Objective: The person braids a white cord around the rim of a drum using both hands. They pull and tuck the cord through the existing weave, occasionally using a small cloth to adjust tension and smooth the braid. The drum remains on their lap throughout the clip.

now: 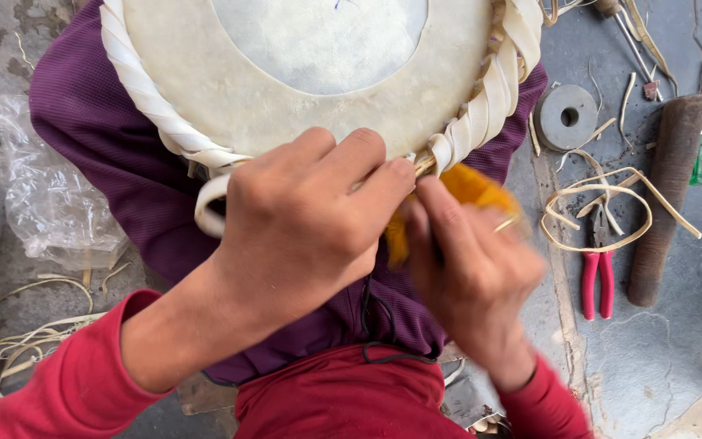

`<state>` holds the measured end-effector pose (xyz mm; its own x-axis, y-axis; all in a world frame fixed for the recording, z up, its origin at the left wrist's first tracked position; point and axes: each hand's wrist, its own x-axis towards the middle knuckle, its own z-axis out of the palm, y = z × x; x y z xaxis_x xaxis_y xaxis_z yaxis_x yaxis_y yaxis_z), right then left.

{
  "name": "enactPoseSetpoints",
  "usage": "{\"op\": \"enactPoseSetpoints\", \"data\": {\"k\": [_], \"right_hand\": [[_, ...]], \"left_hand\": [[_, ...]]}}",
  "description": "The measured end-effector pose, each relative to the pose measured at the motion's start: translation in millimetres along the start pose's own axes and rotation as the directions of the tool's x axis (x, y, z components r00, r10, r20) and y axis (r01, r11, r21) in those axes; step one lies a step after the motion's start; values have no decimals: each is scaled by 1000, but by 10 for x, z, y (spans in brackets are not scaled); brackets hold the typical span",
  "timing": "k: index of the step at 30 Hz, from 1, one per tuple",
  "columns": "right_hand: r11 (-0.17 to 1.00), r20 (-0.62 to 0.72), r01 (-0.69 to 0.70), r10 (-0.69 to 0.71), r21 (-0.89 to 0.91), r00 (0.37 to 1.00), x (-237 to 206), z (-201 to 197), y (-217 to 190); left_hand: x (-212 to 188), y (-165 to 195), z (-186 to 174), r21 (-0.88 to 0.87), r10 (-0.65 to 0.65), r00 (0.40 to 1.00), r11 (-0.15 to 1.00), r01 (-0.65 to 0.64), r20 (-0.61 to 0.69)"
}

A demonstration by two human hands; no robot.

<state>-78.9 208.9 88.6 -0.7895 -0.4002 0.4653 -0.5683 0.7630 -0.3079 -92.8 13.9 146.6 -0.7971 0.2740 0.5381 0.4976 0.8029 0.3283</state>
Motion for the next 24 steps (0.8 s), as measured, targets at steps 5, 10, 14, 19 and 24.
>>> {"op": "enactPoseSetpoints", "data": {"k": [5,10,14,19,24], "right_hand": [[961,246,-271,249,57,937,-80,-110,-360],[870,335,-417,323,262,885,-177,-34,-443],[160,581,-683,411,712,702,-306,-24,-540],[-842,755,-283,203,460,623,-344,2,-531],[-948,808,-174,121,266,576,-272,177,-420]], "left_hand": [[-41,92,33,289,103,994,951,-108,33],[-149,7,97,161,84,996,984,-76,-42],[-170,-54,23,7,91,988,996,-92,127],[69,-266,-187,-75,204,897,979,-190,392],[166,-349,-316,-318,221,885,944,-88,410]]}}
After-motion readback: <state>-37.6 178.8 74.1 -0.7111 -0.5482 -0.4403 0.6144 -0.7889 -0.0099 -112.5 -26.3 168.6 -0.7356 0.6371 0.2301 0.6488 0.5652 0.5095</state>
